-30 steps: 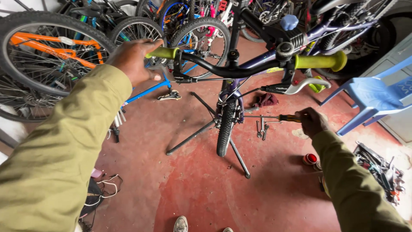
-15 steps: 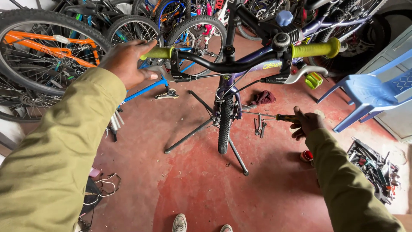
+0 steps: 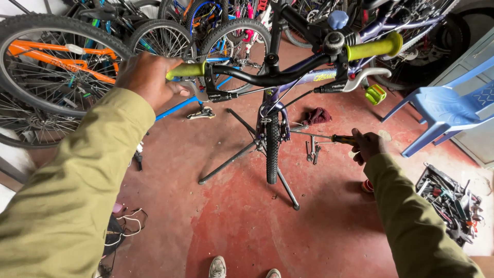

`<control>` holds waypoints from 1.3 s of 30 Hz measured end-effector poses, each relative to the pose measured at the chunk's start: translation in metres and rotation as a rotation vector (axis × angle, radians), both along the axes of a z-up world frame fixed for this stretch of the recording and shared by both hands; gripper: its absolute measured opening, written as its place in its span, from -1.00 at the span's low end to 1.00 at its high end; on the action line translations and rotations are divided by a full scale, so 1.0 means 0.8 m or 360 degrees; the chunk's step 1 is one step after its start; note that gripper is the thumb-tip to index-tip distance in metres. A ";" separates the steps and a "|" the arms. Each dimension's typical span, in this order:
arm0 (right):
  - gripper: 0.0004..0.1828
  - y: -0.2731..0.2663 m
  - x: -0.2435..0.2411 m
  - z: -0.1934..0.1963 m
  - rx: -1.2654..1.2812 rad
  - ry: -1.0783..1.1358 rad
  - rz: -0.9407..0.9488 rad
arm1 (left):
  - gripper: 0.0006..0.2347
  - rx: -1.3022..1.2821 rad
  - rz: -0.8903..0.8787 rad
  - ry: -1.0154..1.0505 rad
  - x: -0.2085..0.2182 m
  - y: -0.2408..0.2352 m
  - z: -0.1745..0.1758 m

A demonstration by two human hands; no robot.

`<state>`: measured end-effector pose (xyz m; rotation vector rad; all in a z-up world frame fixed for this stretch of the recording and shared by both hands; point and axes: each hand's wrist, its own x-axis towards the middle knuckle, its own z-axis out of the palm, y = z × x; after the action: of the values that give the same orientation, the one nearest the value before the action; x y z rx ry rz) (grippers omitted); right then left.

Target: The person works on the front fork and handlebars of a purple bicycle mounted on a stand. They use a screwdriver to tighten bolts on the fork and handlebar stem, occasionally reaching for tools in a nearby tray. The person also adjusts the handlebar grips and brake levers during the process.

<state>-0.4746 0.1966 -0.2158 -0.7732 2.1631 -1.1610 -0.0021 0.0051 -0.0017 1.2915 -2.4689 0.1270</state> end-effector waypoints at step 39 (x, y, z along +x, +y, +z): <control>-0.56 -0.050 -0.062 -0.010 -0.0755 0.0508 0.0667 | -0.24 0.0165 -0.0259 0.0028 -0.001 -0.020 -0.004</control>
<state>-0.5238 0.1567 -0.2236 -1.6262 1.8322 -1.4040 -0.0028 -0.0105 -0.0046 1.1198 -2.5834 -0.0535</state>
